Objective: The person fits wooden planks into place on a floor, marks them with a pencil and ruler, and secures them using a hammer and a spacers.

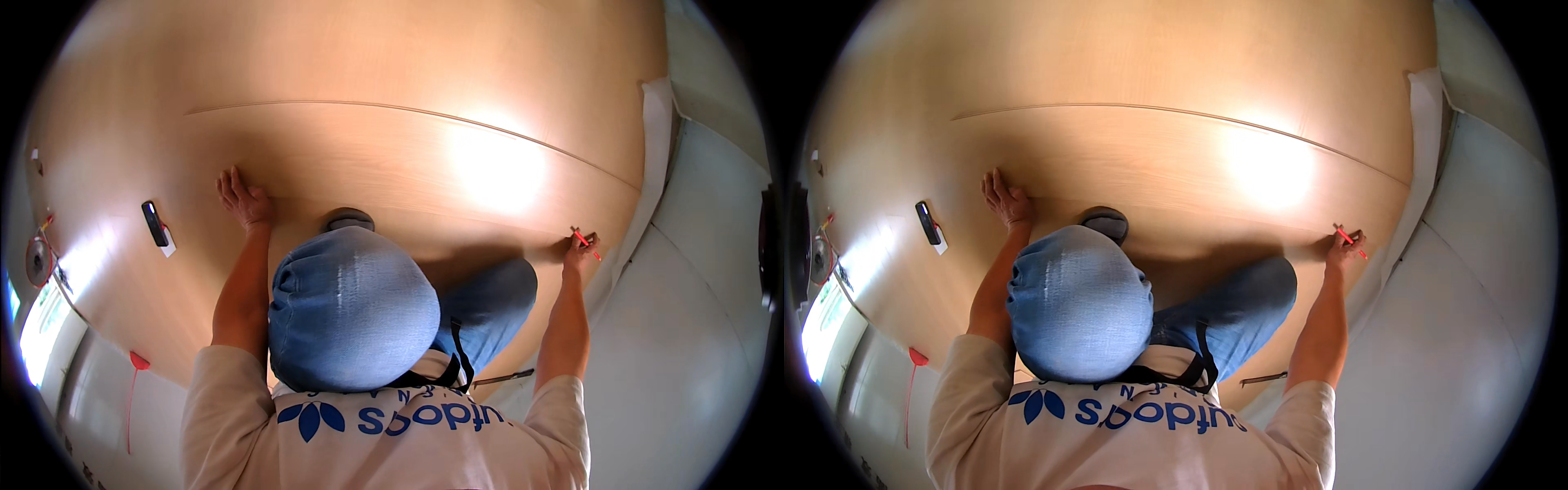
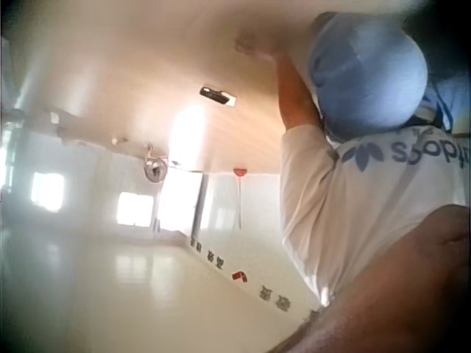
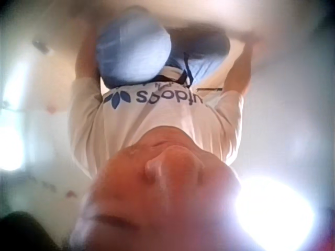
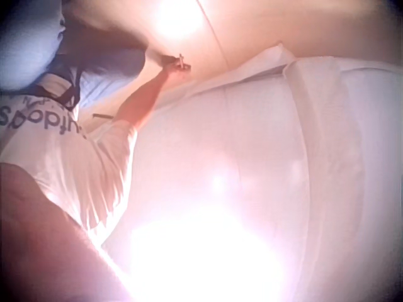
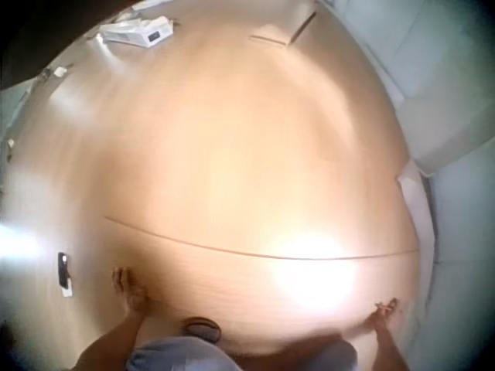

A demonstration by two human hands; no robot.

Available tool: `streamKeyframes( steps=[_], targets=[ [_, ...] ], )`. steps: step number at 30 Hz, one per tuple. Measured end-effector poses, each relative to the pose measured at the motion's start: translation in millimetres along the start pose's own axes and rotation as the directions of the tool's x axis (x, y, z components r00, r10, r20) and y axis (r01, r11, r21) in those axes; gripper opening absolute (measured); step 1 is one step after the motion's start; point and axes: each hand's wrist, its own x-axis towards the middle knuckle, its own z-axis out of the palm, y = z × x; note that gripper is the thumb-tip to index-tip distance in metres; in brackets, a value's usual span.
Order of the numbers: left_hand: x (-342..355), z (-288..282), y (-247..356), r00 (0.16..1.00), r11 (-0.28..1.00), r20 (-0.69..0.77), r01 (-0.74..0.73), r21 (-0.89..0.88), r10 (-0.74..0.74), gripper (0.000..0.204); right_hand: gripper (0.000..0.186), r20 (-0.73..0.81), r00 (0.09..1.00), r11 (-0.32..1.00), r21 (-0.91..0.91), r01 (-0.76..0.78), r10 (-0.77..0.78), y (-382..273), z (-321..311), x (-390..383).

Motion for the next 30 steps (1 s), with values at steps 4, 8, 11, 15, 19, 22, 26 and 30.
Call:
streamKeyframes(
  steps=[4, 8, 11, 15, 19, 22, 26, 30],
  targets=[
    [-0.8, 4.0, -1.4, 1.0, 1.0, -0.005, -0.018, -0.015, 0.018, 0.068, 0.069, -0.002, 1.0, 0.999, -0.04, 0.02, -0.02, 14.2, 2.3, 4.8],
    [-2.5, 14.7, 7.6, 0.998, 0.999, 0.049, -0.03, 0.023, 0.029, 0.065, 0.063, -0.03, 0.997, 0.993, 0.087, -0.073, 0.076, 18.8, -7.3, 1.3],
    [5.3, 3.1, -70.1, 0.986, 0.987, -0.076, -0.146, 0.067, 0.151, 0.062, 0.05, -0.046, 0.999, 1.0, 0.01, 0.02, -0.02, -33.2, 51.7, -11.9],
    [-7.2, 13.4, -12.8, 0.989, 0.991, -0.066, -0.128, 0.028, 0.129, 0.061, 0.053, -0.119, 0.986, 0.985, -0.142, 0.096, -0.113, 3.6, 15.9, -7.6],
    [-0.2, 11.8, -6.2, 0.985, 0.994, -0.137, -0.107, -0.024, 0.102, 0.059, 0.071, -0.23, 0.94, 0.944, -0.274, 0.185, -0.251, -16.9, 24.1, -11.7],
    [6.8, 21.0, 5.2, 0.984, 0.993, -0.134, -0.118, -0.018, 0.115, 0.059, 0.08, -0.143, 0.989, 0.985, -0.172, 0.016, -0.04, -18.3, 9.5, -11.9],
    [11.6, 22.1, 7.0, 0.983, 0.992, -0.128, -0.129, 0.012, 0.129, 0.06, 0.082, -0.199, 0.977, 0.985, -0.167, 0.042, -0.075, -27.2, 11.9, -16.5],
    [29.8, 12.8, -3.8, 0.99, 0.989, -0.03, -0.137, 0.046, 0.139, 0.059, 0.075, -0.249, 0.968, 0.995, -0.099, 0.002, -0.027, -35.7, 15.5, -20.9]
  ],
)
